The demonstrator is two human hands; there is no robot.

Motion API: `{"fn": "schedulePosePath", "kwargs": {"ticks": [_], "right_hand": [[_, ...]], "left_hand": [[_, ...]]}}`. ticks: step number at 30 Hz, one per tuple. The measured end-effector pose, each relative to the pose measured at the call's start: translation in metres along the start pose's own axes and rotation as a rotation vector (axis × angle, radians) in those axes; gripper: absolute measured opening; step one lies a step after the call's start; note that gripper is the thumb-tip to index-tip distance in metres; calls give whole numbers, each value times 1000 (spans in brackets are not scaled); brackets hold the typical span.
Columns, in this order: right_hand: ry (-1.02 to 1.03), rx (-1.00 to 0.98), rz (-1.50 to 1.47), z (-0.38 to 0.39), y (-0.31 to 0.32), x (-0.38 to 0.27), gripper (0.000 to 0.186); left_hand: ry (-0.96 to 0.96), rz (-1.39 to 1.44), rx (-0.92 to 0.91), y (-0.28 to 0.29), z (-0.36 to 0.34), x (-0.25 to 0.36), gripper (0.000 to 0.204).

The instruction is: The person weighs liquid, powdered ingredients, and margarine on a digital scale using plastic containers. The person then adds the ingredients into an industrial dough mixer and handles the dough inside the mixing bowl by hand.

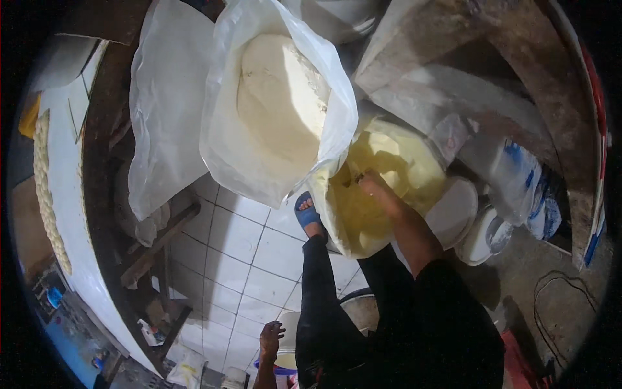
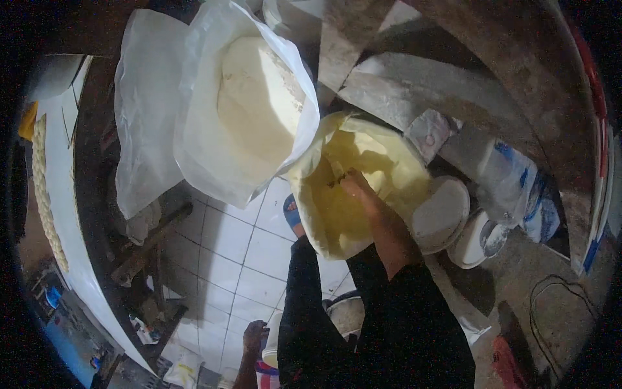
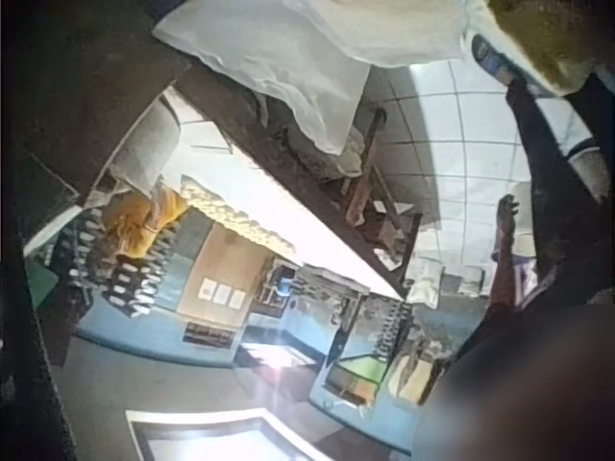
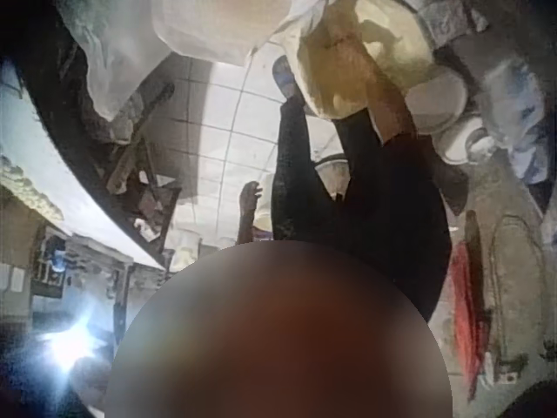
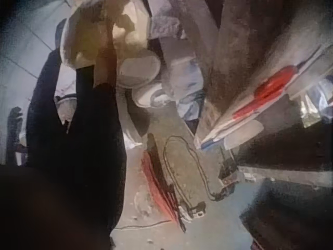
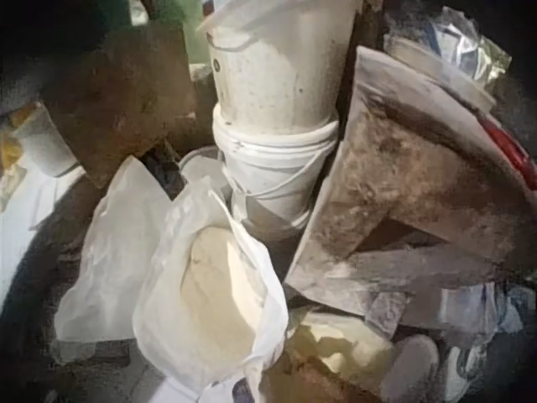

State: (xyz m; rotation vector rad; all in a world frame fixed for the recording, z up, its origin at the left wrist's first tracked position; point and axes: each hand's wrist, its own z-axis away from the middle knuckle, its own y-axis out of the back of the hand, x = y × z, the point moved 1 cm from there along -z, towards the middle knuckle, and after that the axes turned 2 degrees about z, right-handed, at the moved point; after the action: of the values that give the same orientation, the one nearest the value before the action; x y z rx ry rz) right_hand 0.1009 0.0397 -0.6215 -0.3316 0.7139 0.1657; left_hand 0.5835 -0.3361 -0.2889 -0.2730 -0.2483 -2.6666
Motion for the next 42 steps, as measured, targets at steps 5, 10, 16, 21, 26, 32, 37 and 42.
{"fn": "schedulePosePath", "kwargs": {"ticks": [5, 10, 16, 21, 26, 32, 37, 42], "right_hand": [[292, -433, 1610, 3, -117, -57, 25], [243, -311, 1735, -14, 2, -30, 30], [-304, 229, 1567, -10, -97, -52, 39], [-261, 303, 1599, -5, -119, -57, 44], [43, 66, 1841, 12, -78, -54, 33], [-151, 210, 1548, 95, -97, -115, 44], [19, 247, 1689, 132, -63, -149, 51], [-7, 393, 1427, 226, -104, -242, 44]], "left_hand": [[-4, -2, 285, 38, 68, -21, 27], [-104, -167, 156, 35, 24, -34, 30], [-103, -267, 299, 18, 54, -13, 36], [-136, -145, 324, -1, 55, -23, 34], [-160, -89, 279, -25, 59, -39, 32], [-235, -109, 241, -24, 73, -68, 35], [-260, 24, 205, -29, 93, -23, 30], [-267, 32, 172, -44, 132, -4, 31]]}}
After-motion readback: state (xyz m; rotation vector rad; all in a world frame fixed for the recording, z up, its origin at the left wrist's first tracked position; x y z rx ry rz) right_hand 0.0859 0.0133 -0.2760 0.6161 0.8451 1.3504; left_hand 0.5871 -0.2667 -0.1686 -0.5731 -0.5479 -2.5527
